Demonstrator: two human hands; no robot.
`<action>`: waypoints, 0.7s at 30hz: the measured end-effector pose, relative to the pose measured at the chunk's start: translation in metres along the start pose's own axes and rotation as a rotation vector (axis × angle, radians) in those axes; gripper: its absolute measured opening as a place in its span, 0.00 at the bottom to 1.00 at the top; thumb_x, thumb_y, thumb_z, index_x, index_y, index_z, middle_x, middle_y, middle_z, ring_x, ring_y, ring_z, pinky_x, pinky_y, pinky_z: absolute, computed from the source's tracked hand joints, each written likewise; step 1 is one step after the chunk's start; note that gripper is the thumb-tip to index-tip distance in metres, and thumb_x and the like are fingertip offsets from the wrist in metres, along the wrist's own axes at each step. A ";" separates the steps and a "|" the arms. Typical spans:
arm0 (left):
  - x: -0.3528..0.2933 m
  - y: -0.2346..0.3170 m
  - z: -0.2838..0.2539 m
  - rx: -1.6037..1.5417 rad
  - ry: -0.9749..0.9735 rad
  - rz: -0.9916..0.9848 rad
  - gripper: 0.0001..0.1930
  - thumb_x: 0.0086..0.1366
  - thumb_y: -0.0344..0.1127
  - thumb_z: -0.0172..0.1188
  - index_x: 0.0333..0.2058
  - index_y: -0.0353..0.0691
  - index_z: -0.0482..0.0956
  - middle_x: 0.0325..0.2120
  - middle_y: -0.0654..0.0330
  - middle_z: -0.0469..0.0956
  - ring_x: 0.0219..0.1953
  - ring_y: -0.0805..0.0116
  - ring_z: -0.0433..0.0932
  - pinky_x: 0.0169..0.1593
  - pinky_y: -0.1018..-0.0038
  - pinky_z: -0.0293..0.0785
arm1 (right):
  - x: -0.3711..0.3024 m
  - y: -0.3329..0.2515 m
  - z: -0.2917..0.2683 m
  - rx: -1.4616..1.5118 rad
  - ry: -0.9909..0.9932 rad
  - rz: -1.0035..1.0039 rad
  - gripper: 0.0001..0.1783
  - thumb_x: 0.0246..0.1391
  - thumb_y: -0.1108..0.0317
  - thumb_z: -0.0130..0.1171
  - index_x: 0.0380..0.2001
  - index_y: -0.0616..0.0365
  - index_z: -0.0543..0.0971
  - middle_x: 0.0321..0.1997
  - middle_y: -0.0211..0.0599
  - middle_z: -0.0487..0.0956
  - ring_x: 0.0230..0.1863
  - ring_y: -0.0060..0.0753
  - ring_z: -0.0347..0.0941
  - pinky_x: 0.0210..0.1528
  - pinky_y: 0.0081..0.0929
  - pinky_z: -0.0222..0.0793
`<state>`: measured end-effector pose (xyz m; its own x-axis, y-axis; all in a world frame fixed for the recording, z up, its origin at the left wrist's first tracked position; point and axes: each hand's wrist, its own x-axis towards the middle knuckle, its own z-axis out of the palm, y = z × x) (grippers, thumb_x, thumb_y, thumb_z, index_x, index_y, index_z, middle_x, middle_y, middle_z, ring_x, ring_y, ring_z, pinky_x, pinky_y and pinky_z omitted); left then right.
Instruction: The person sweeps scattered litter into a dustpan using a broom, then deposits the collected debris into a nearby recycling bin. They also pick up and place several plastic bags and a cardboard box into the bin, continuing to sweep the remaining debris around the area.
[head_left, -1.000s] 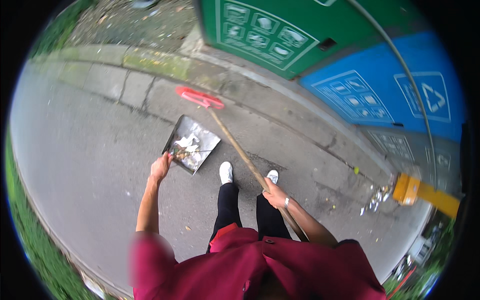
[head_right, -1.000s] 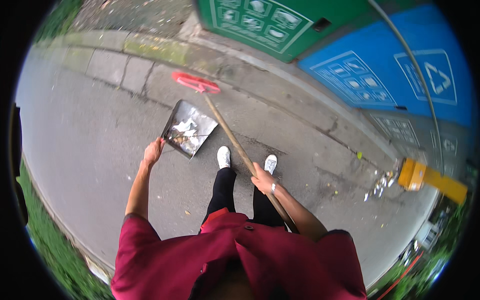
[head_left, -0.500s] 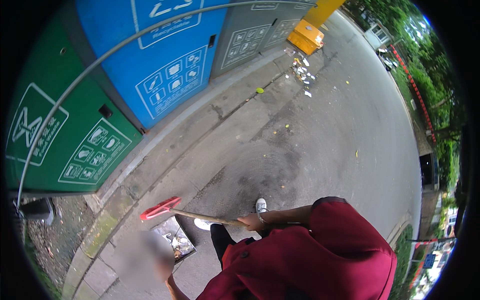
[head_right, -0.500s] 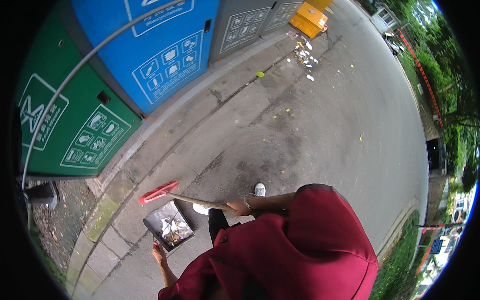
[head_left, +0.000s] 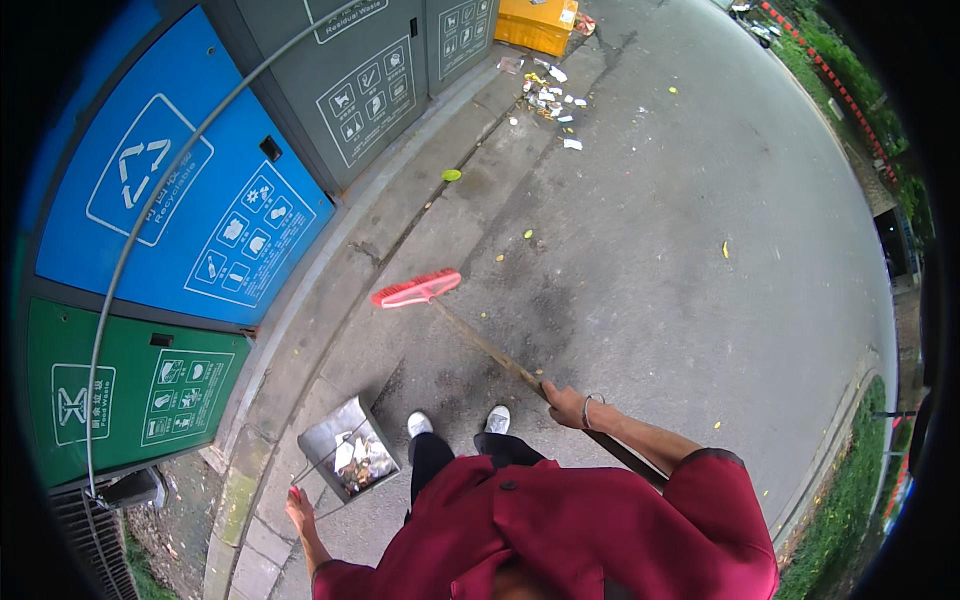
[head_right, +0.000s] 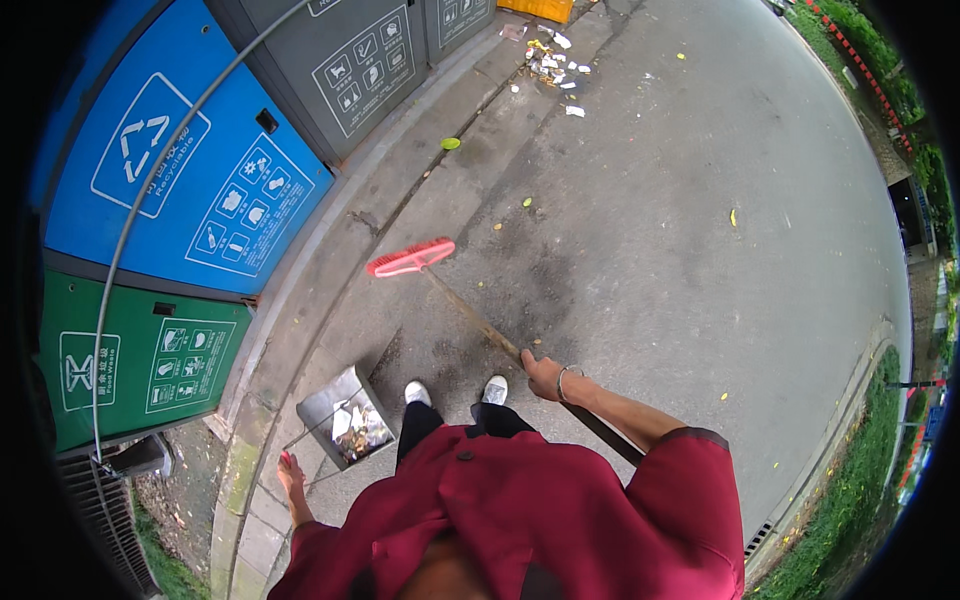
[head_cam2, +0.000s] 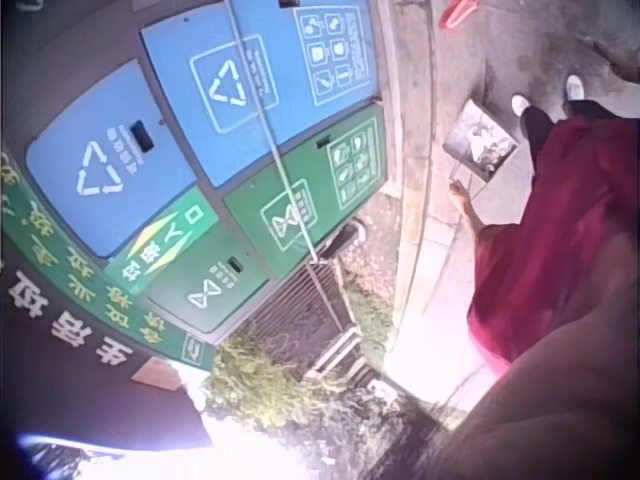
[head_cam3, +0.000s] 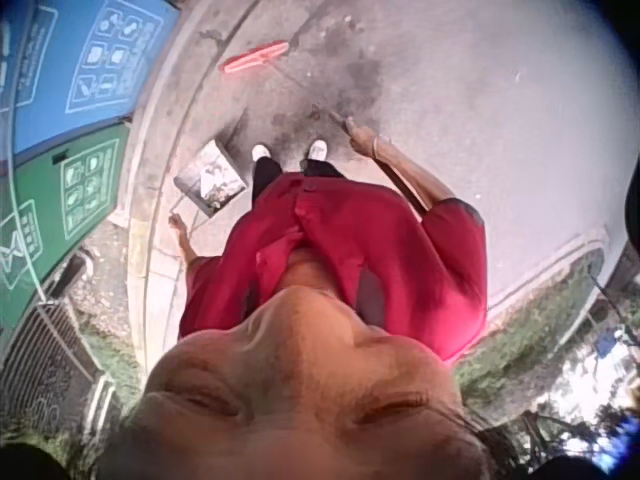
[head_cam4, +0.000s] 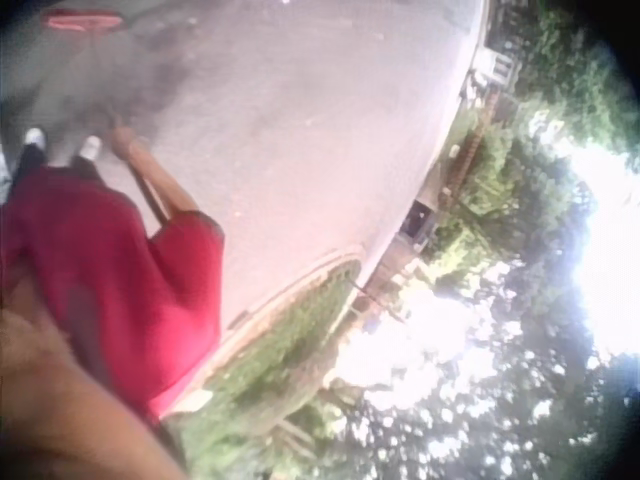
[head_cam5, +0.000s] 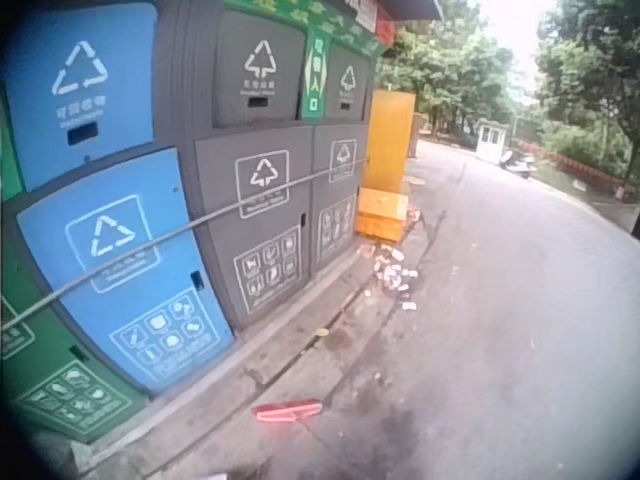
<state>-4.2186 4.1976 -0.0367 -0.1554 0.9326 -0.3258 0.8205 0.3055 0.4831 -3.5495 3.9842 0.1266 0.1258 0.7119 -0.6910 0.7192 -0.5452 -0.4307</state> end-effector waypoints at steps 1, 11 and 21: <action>-0.005 0.055 0.008 -0.046 -0.069 -0.044 0.10 0.62 0.37 0.52 0.29 0.36 0.69 0.11 0.61 0.67 0.11 0.70 0.69 0.13 0.72 0.62 | 0.001 0.016 -0.012 -0.021 0.008 0.041 0.28 0.47 0.73 0.47 0.52 0.64 0.54 0.30 0.63 0.75 0.35 0.63 0.74 0.38 0.51 0.68; 0.051 0.270 0.112 -0.169 -0.128 -0.002 0.09 0.63 0.36 0.51 0.28 0.37 0.67 0.09 0.63 0.65 0.08 0.73 0.65 0.10 0.76 0.61 | 0.170 0.081 -0.223 -0.371 -0.137 -0.093 0.35 0.52 0.75 0.41 0.63 0.42 0.47 0.43 0.53 0.75 0.46 0.52 0.73 0.44 0.43 0.70; 0.075 0.498 0.233 -0.196 -0.200 0.013 0.10 0.63 0.37 0.50 0.26 0.38 0.64 0.08 0.62 0.64 0.07 0.74 0.65 0.09 0.75 0.61 | 0.404 0.183 -0.425 -0.458 -0.105 -0.173 0.26 0.54 0.72 0.46 0.58 0.47 0.62 0.45 0.48 0.76 0.46 0.48 0.74 0.44 0.43 0.71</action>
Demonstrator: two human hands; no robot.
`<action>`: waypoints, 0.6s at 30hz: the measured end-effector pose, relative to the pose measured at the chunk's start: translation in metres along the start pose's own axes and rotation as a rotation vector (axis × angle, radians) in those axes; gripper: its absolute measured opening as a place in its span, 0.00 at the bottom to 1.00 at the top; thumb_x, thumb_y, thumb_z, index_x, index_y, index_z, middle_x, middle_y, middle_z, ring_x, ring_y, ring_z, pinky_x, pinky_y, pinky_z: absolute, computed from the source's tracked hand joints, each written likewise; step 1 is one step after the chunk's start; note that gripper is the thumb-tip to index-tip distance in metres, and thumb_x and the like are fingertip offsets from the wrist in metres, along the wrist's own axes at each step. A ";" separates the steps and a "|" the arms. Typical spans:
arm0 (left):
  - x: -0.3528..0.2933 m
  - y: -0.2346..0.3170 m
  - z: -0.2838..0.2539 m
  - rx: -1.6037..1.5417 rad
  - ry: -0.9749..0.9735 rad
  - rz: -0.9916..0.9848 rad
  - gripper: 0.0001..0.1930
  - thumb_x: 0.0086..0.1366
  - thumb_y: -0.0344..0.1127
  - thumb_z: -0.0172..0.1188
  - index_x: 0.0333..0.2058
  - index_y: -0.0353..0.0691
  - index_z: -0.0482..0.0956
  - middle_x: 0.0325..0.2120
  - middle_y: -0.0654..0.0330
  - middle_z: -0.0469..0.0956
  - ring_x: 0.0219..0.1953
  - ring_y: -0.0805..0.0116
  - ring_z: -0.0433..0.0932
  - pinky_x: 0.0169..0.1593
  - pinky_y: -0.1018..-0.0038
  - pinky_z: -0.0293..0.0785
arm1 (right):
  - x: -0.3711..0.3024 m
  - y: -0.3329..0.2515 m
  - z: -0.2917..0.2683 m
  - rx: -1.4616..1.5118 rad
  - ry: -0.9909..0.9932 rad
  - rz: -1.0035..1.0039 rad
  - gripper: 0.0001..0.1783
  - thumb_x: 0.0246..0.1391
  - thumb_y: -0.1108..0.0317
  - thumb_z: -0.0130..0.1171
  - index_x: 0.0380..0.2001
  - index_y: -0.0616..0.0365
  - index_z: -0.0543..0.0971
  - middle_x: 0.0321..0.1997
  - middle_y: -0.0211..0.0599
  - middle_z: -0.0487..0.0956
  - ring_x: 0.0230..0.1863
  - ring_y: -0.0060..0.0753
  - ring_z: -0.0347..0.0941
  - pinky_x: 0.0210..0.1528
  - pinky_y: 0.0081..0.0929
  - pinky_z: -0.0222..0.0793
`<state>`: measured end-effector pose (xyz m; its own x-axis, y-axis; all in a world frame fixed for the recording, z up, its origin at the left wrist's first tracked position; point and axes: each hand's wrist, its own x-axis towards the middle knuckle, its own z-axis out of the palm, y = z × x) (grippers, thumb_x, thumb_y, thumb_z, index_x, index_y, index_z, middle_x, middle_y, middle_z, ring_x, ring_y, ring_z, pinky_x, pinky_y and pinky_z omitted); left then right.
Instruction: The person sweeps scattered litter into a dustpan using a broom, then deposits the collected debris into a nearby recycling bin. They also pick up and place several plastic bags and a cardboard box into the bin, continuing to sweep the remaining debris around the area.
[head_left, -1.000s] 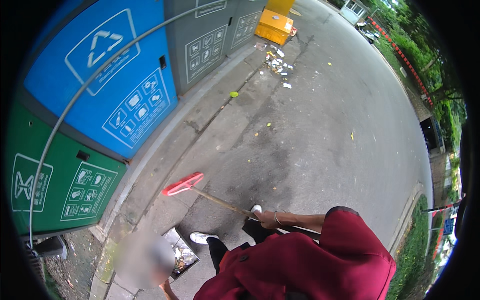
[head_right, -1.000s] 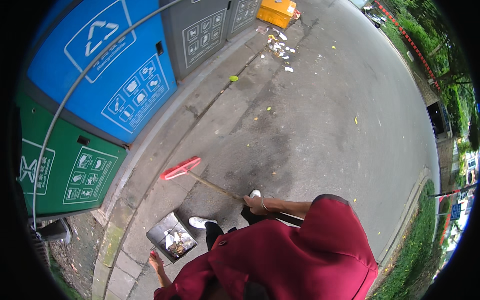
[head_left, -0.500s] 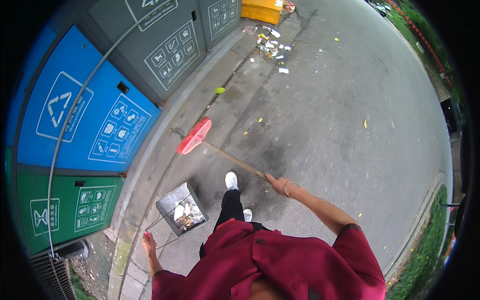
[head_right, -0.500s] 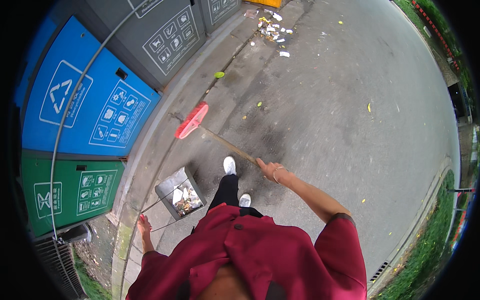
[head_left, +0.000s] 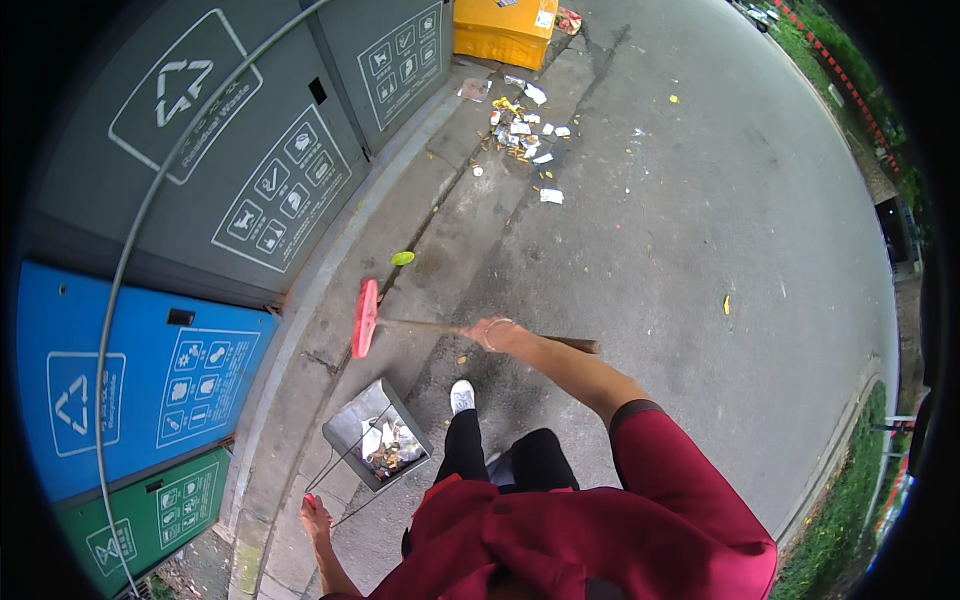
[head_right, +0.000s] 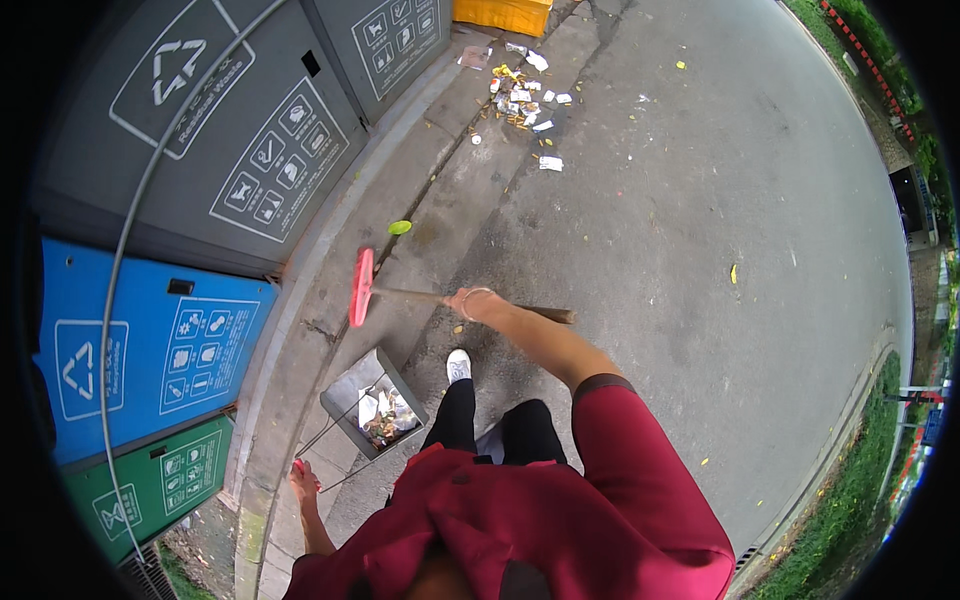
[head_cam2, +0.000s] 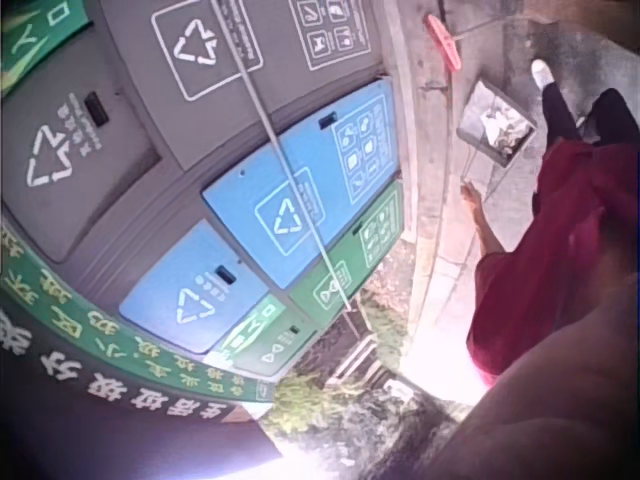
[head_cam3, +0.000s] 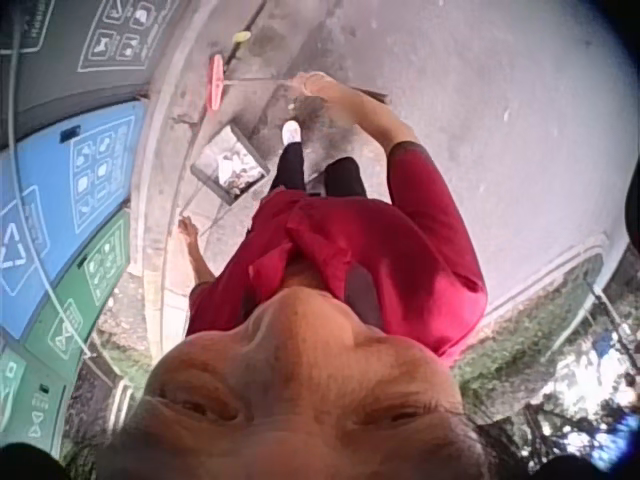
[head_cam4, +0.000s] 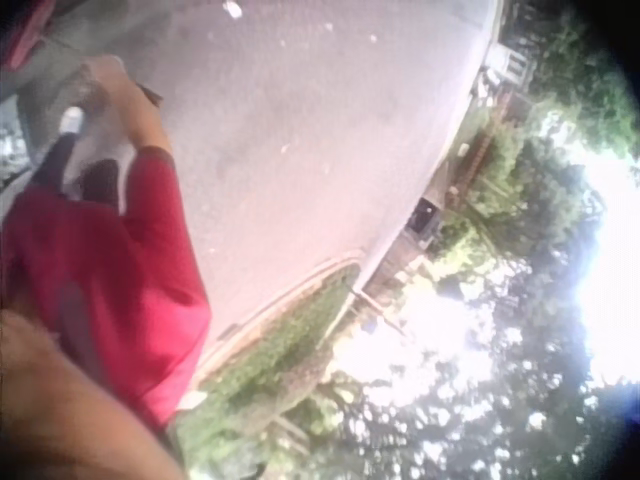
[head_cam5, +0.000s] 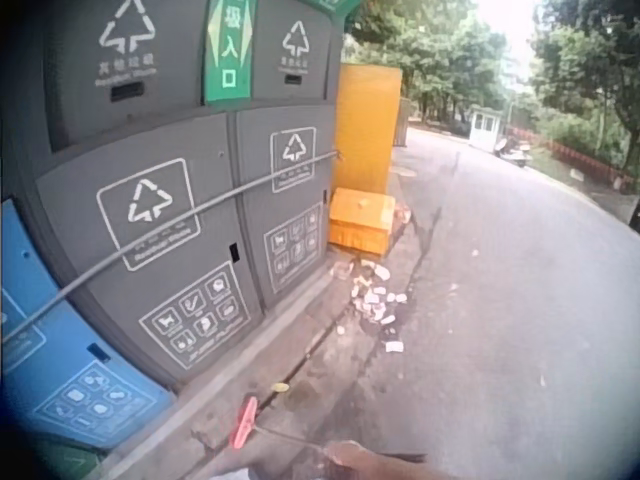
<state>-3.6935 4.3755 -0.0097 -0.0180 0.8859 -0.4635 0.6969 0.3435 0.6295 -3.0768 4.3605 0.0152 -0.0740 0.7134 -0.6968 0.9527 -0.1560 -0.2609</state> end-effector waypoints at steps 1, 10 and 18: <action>0.006 0.014 0.005 0.021 0.001 -0.006 0.10 0.63 0.37 0.50 0.26 0.38 0.65 0.08 0.62 0.64 0.07 0.73 0.65 0.09 0.75 0.61 | 0.002 0.035 -0.006 0.022 -0.005 0.043 0.25 0.54 0.71 0.46 0.57 0.48 0.64 0.45 0.49 0.76 0.47 0.48 0.74 0.44 0.43 0.71; 0.051 0.163 0.094 0.115 0.120 -0.033 0.09 0.62 0.36 0.51 0.27 0.37 0.66 0.08 0.62 0.65 0.07 0.72 0.66 0.09 0.74 0.62 | -0.139 0.317 -0.144 0.002 0.153 0.464 0.35 0.55 0.74 0.42 0.64 0.38 0.49 0.34 0.50 0.77 0.36 0.50 0.77 0.35 0.42 0.73; 0.087 0.318 0.215 0.176 0.170 -0.032 0.09 0.63 0.38 0.51 0.29 0.38 0.67 0.08 0.62 0.65 0.07 0.72 0.66 0.09 0.75 0.62 | -0.092 0.463 -0.248 0.153 0.142 0.319 0.36 0.52 0.76 0.43 0.64 0.38 0.50 0.30 0.50 0.77 0.32 0.48 0.77 0.32 0.44 0.72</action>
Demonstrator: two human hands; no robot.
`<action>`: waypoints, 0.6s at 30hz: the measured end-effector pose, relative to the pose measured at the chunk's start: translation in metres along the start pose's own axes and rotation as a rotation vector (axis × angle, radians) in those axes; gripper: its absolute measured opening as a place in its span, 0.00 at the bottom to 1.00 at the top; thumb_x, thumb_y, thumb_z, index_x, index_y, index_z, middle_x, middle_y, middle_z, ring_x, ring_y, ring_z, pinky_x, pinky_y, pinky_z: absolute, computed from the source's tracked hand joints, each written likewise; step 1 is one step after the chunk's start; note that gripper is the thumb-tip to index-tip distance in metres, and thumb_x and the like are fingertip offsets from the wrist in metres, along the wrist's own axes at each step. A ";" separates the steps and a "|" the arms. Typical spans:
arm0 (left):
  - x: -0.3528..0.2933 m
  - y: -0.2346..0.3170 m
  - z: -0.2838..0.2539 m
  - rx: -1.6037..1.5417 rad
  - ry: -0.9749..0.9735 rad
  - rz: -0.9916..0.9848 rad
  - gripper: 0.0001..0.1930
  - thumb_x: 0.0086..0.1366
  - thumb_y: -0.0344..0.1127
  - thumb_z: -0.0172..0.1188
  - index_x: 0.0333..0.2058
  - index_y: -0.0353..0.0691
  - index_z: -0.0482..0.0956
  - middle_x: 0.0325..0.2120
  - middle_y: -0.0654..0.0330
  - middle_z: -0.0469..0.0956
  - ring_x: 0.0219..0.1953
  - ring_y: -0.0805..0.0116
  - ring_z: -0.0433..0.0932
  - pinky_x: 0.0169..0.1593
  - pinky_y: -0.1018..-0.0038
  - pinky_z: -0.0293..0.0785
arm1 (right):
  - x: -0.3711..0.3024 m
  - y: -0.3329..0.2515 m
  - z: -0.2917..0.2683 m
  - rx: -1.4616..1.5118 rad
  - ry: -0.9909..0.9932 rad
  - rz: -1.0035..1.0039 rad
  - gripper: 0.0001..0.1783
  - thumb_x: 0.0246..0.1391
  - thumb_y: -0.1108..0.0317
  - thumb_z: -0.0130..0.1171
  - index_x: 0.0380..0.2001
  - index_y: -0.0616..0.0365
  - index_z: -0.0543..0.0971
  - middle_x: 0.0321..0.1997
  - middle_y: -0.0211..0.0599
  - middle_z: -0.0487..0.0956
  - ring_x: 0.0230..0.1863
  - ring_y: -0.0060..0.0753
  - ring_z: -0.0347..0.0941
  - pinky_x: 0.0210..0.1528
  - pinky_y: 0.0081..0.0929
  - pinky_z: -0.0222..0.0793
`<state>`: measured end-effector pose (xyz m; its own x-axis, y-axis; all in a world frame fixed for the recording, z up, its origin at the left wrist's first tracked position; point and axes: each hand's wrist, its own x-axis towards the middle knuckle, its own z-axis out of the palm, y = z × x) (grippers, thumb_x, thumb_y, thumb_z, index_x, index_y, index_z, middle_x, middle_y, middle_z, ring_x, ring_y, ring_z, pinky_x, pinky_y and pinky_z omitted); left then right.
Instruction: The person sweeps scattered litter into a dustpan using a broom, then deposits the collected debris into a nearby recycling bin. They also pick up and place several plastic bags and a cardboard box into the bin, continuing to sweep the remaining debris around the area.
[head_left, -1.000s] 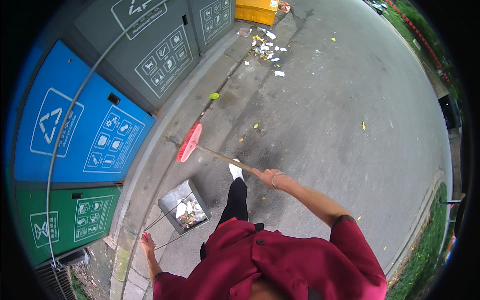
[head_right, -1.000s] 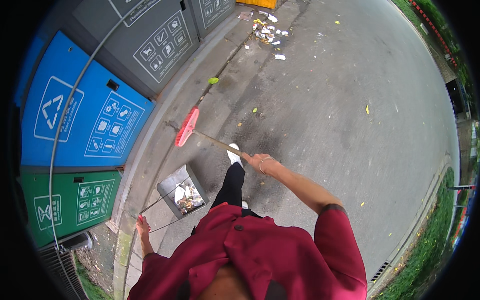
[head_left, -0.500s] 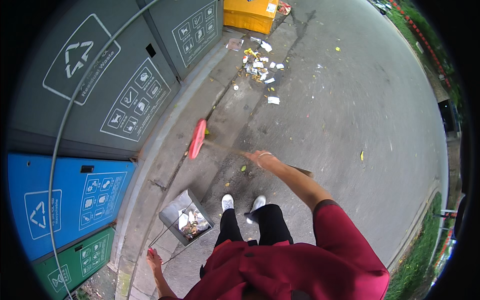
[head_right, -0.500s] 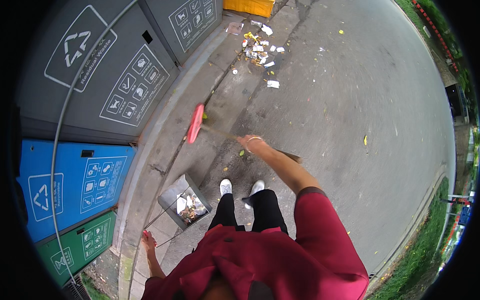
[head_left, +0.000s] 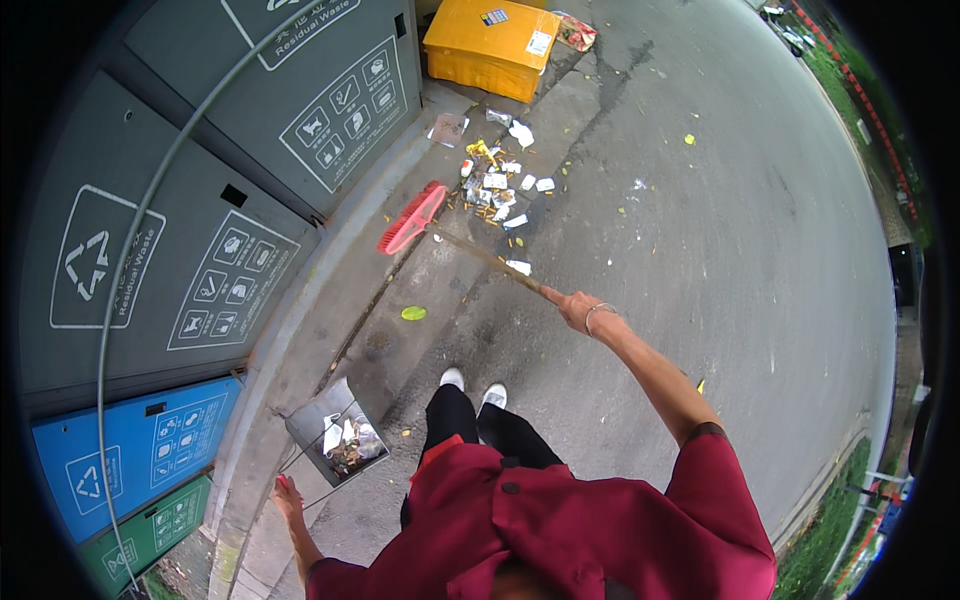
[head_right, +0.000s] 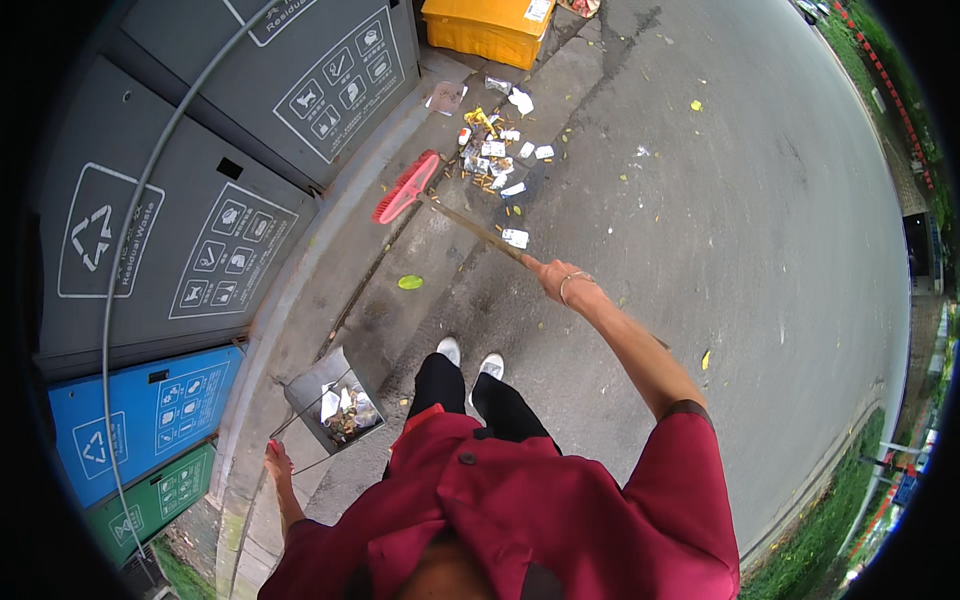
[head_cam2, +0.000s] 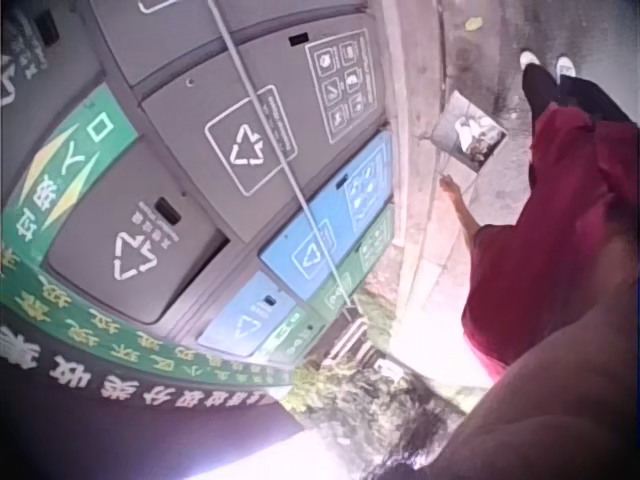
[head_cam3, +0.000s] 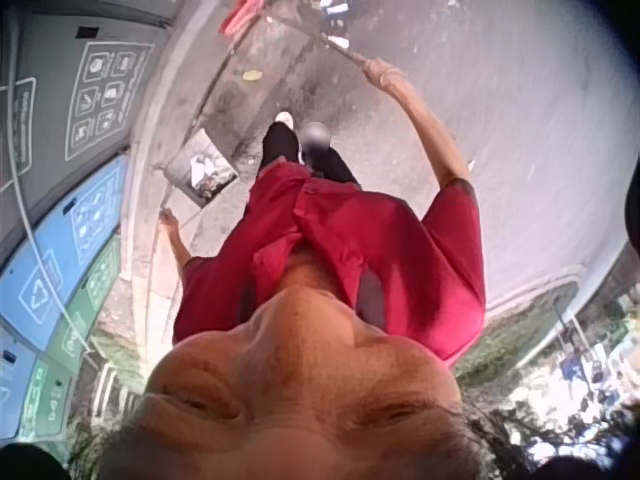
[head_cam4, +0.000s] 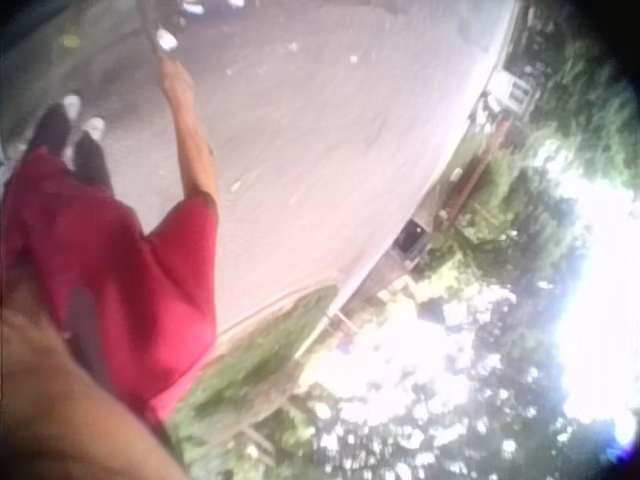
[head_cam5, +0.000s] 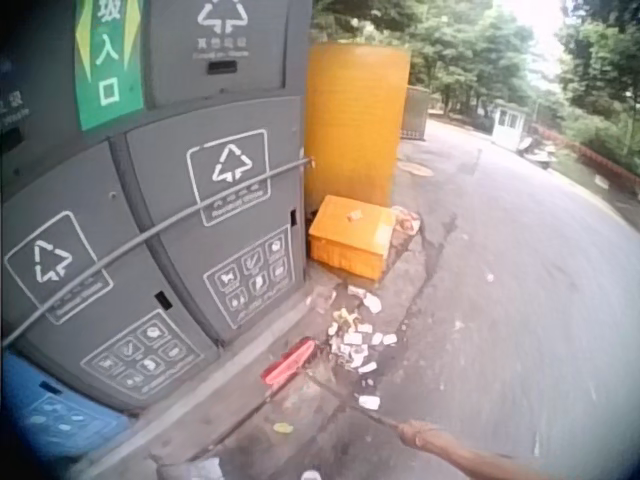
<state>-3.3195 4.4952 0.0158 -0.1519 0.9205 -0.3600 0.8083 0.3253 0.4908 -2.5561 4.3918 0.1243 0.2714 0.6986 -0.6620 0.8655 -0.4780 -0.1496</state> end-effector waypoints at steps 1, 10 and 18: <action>0.005 0.016 0.006 0.014 0.022 -0.002 0.10 0.63 0.38 0.51 0.29 0.39 0.67 0.08 0.62 0.65 0.07 0.73 0.66 0.09 0.75 0.62 | 0.025 0.006 -0.011 -0.001 0.021 -0.059 0.36 0.52 0.75 0.43 0.63 0.39 0.50 0.30 0.51 0.77 0.32 0.49 0.76 0.33 0.45 0.72; 0.056 0.200 0.102 -0.091 0.045 -0.032 0.11 0.63 0.37 0.50 0.24 0.39 0.64 0.08 0.63 0.65 0.08 0.75 0.66 0.10 0.77 0.61 | 0.311 0.078 -0.125 -0.145 0.089 -0.380 0.34 0.52 0.72 0.46 0.62 0.42 0.53 0.36 0.54 0.76 0.36 0.52 0.75 0.37 0.47 0.70; 0.049 0.364 0.176 -0.174 -0.062 -0.068 0.11 0.63 0.35 0.50 0.23 0.38 0.65 0.09 0.62 0.66 0.10 0.75 0.66 0.13 0.76 0.62 | 0.360 0.216 -0.147 0.126 0.113 -0.284 0.34 0.51 0.74 0.48 0.62 0.43 0.55 0.27 0.53 0.75 0.26 0.51 0.74 0.29 0.45 0.67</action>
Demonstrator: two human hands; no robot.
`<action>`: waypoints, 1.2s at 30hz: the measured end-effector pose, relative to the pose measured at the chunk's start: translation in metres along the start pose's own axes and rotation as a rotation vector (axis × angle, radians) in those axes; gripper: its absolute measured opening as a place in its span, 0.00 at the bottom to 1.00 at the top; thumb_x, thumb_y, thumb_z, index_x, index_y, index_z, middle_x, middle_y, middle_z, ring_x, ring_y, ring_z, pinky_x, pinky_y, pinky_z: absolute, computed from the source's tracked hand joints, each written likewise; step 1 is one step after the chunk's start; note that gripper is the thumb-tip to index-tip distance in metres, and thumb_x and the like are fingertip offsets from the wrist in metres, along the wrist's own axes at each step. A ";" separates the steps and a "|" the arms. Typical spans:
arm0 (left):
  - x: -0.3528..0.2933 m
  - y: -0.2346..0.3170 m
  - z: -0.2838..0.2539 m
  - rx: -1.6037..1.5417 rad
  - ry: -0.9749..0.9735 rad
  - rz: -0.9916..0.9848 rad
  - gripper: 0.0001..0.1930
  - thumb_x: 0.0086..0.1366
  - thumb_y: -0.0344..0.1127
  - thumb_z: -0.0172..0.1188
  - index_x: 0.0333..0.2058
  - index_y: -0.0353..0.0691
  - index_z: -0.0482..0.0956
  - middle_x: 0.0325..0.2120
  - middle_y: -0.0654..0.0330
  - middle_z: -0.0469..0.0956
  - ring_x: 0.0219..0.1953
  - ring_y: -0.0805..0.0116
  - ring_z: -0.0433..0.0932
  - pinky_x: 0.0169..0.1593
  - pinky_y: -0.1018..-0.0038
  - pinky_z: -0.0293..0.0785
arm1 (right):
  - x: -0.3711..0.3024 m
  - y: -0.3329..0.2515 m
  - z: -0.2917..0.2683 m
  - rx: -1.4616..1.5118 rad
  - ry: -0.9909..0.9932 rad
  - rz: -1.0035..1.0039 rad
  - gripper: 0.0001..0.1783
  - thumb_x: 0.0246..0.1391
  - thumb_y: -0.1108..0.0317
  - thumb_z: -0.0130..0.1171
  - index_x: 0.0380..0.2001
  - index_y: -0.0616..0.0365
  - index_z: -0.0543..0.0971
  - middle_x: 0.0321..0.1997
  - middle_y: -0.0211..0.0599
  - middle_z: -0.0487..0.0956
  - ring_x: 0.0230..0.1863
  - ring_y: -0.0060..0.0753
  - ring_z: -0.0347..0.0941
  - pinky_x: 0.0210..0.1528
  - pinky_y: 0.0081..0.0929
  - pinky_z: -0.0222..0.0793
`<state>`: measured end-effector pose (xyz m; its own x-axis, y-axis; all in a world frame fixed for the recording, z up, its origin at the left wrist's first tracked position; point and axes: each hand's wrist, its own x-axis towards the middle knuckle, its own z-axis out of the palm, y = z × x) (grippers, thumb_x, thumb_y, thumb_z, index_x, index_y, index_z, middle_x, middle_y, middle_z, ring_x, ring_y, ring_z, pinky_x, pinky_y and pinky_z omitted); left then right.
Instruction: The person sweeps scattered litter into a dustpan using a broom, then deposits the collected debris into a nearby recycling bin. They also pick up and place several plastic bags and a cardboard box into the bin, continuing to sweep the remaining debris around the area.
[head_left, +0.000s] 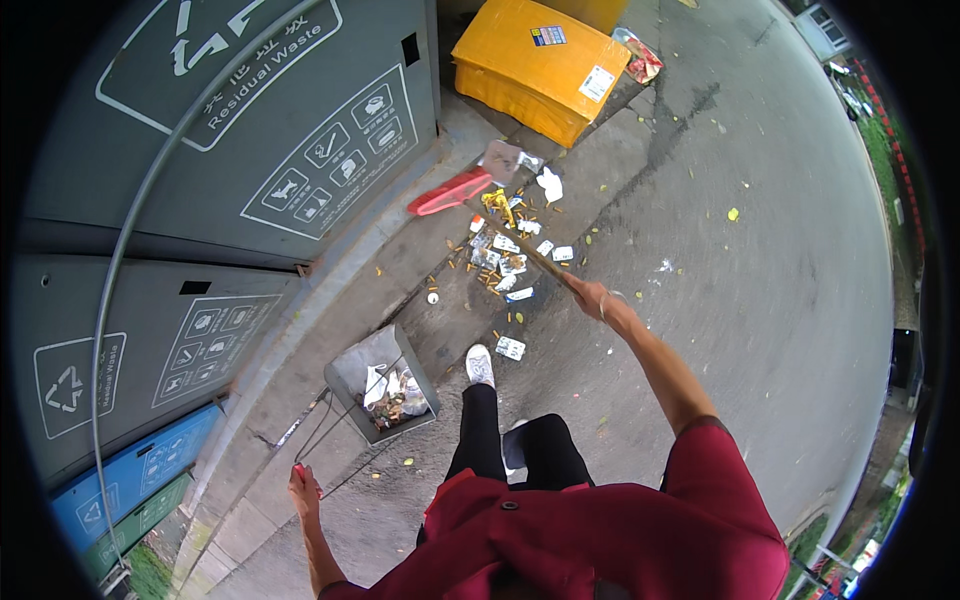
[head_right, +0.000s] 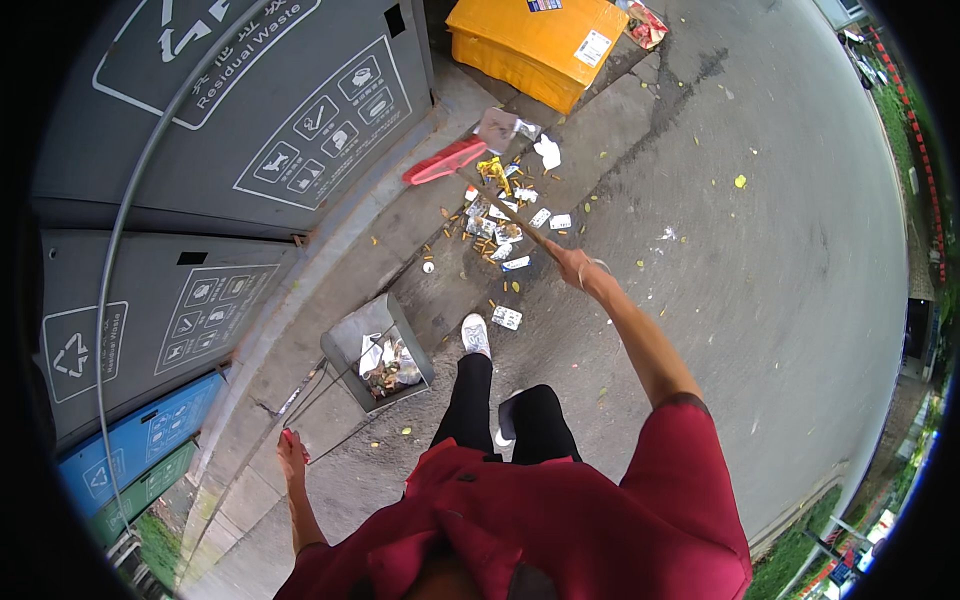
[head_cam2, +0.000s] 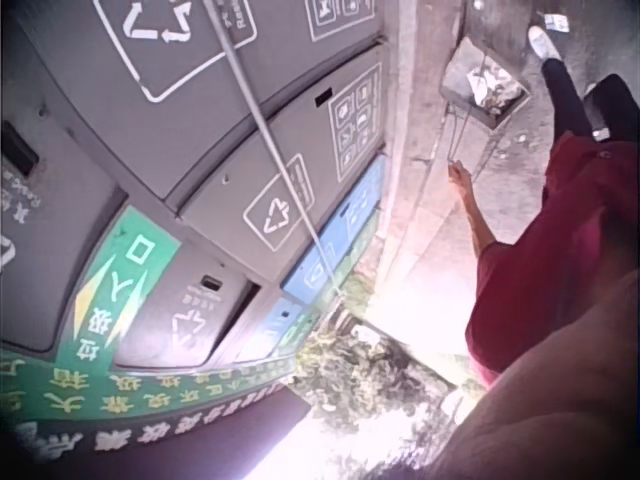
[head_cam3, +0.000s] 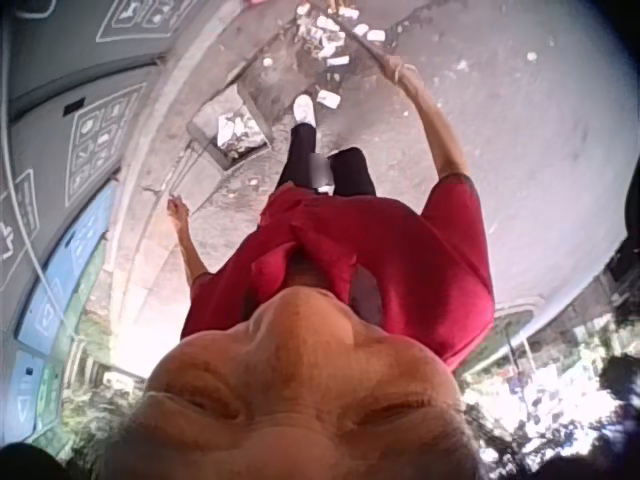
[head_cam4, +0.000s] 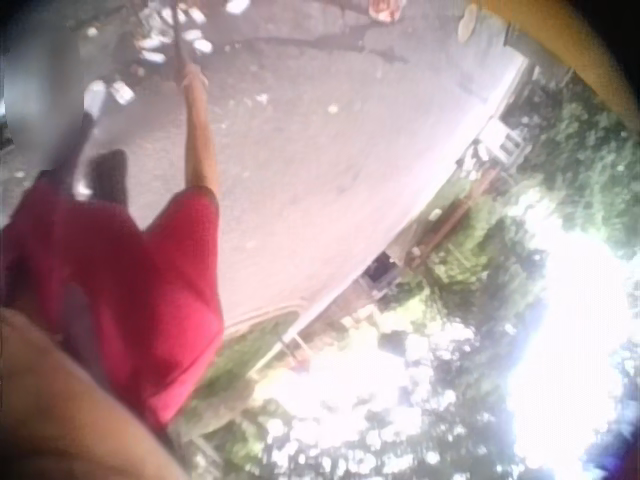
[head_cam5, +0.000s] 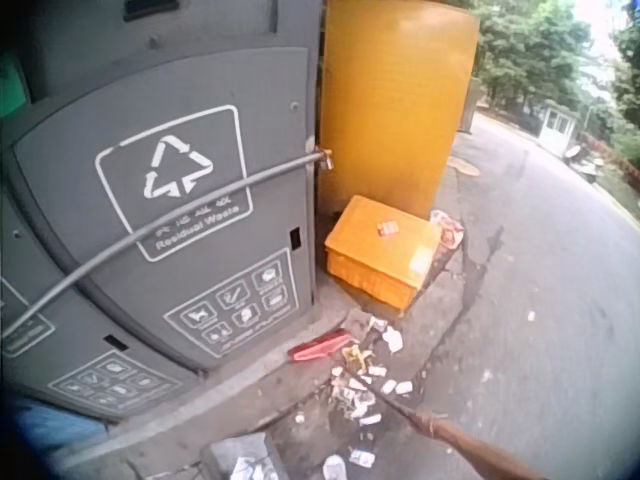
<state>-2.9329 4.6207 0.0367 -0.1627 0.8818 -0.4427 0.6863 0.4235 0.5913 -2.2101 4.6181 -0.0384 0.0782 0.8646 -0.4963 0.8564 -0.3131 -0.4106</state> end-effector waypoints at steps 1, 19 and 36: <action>0.005 0.015 0.009 -0.001 -0.002 0.010 0.11 0.63 0.35 0.50 0.23 0.37 0.65 0.09 0.63 0.66 0.10 0.75 0.66 0.13 0.76 0.62 | -0.021 0.012 -0.006 -0.073 -0.028 0.084 0.34 0.51 0.74 0.48 0.62 0.43 0.54 0.25 0.53 0.75 0.25 0.52 0.74 0.28 0.46 0.67; -0.040 0.210 0.138 0.280 0.085 0.139 0.10 0.64 0.35 0.50 0.26 0.37 0.66 0.10 0.60 0.65 0.11 0.72 0.67 0.15 0.73 0.62 | 0.051 0.226 -0.074 0.107 0.043 0.134 0.28 0.54 0.67 0.46 0.59 0.48 0.56 0.27 0.60 0.76 0.30 0.65 0.73 0.32 0.52 0.68; -0.087 0.156 0.220 0.516 -0.130 0.143 0.16 0.62 0.37 0.52 0.44 0.32 0.69 0.25 0.43 0.75 0.28 0.46 0.76 0.31 0.62 0.71 | -0.039 0.344 -0.155 0.567 0.052 0.426 0.25 0.51 0.71 0.45 0.54 0.60 0.59 0.25 0.51 0.74 0.22 0.46 0.73 0.24 0.39 0.69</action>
<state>-2.6559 4.5641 0.0192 0.0242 0.8765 -0.4808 0.9590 0.1155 0.2588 -1.8396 4.5378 -0.0415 0.3834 0.6345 -0.6712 0.3490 -0.7723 -0.5308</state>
